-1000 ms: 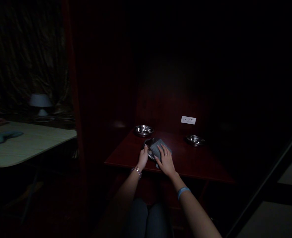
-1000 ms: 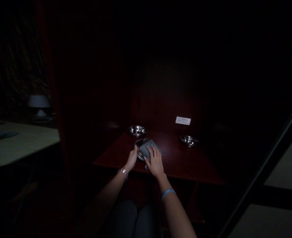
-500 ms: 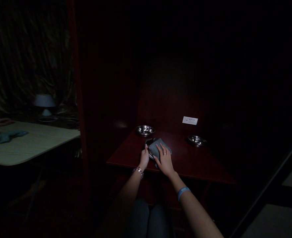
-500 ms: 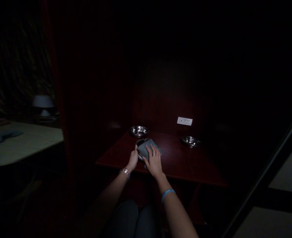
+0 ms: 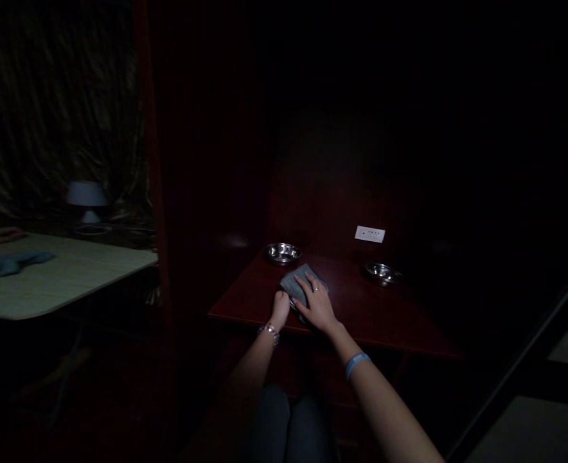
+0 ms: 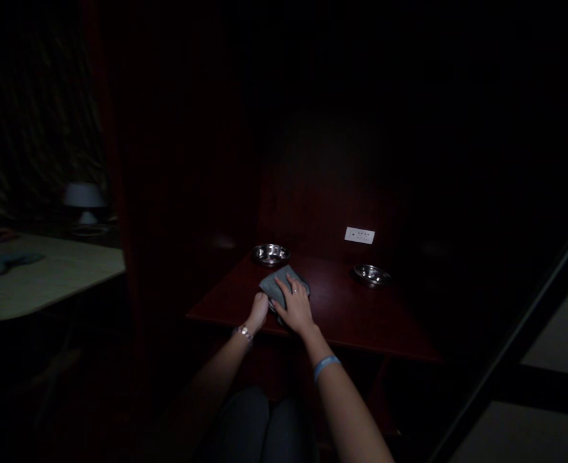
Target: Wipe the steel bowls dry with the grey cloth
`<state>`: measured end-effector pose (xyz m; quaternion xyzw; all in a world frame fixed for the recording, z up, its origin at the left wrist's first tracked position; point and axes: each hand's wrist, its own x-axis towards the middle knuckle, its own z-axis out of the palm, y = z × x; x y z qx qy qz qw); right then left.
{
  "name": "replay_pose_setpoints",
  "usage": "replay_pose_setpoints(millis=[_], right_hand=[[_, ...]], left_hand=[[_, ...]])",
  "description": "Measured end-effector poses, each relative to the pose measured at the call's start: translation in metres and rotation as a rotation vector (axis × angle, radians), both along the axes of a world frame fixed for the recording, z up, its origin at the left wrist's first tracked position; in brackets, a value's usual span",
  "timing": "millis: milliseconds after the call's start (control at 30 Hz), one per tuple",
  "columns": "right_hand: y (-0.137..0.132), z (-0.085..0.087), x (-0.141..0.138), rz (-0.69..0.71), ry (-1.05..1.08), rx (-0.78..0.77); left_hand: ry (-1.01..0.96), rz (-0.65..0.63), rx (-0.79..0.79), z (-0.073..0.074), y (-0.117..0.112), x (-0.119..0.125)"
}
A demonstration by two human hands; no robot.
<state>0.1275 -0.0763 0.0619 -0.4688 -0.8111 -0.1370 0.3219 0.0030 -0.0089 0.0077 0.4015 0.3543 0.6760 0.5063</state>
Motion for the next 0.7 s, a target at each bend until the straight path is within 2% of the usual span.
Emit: replay_pose_setpoints(millis=[233,400,700], right_hand=[[0.004,0.010,0.005,0.024,-0.020,-0.093],[0.012,0.013,0.010,-0.009,0.044,-0.163],[0.027,0.019,0.016,-0.057,0.145,-0.336]], left_hand=[[0.031,-0.024,-0.007,0.005,-0.005,0.000],[0.047,-0.081,0.003,0.006,-0.006,0.001],[0.138,-0.109,-0.019,0.008,-0.004,0.000]])
